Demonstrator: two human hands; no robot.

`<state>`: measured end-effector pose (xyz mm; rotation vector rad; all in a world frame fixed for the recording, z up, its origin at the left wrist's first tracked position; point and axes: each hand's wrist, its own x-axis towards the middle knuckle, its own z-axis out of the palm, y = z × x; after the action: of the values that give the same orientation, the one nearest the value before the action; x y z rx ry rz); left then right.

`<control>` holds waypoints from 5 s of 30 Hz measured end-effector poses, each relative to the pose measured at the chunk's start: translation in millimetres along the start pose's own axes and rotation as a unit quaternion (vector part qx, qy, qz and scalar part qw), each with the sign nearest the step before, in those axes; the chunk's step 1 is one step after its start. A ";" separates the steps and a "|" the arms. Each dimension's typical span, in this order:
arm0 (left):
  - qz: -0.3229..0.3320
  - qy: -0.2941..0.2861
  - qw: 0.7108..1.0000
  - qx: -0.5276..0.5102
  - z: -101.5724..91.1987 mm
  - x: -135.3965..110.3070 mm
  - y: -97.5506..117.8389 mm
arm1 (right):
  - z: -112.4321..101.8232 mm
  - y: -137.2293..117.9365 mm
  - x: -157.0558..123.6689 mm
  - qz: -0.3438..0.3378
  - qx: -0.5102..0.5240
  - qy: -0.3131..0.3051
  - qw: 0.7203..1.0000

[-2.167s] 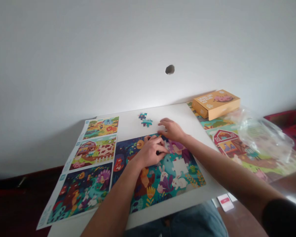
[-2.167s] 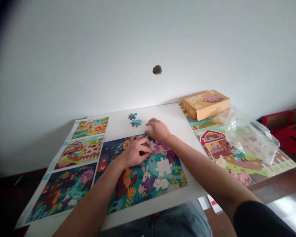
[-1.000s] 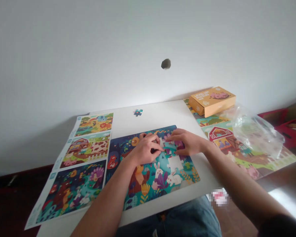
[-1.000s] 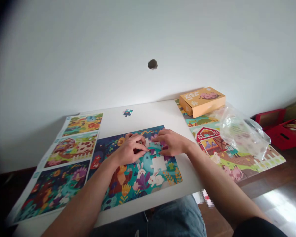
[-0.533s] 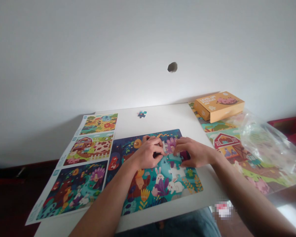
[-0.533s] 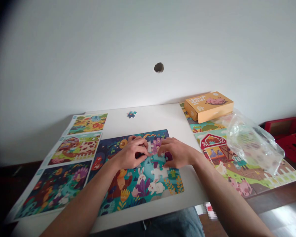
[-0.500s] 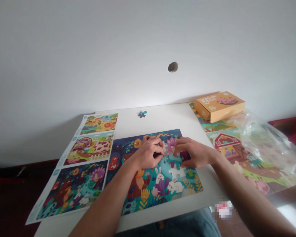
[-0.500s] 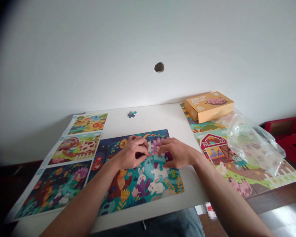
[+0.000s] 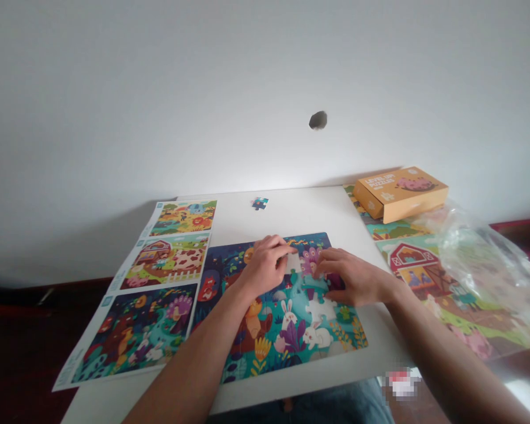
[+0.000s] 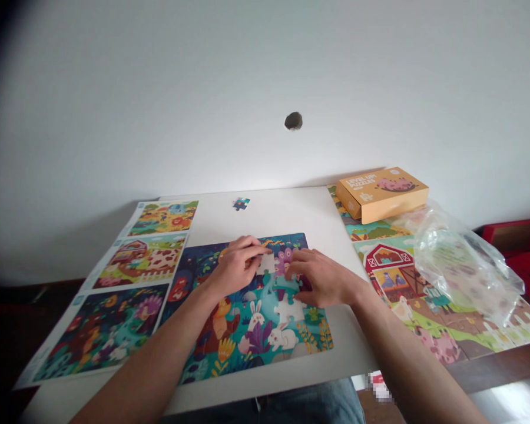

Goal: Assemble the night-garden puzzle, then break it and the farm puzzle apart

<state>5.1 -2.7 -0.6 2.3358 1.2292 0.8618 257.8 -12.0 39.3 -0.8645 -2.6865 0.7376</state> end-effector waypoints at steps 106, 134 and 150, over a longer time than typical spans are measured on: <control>0.082 -0.173 0.982 0.001 -1.5 -6.4 23.3 | -14.2 -1.2 -15.2 0.105 0.019 -0.117 0.987; 0.094 -0.159 0.983 0.003 1.3 -6.7 21.6 | 21.3 -9.9 5.1 0.096 -0.049 -0.055 0.993; 0.092 -0.161 0.983 -0.001 -0.8 -6.6 22.7 | 3.2 0.3 -5.1 0.141 -0.022 -0.137 0.980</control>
<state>15.6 -20.7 10.6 2.4922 0.8910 0.5077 260.9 -16.1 36.1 -1.2597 -2.8580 0.9203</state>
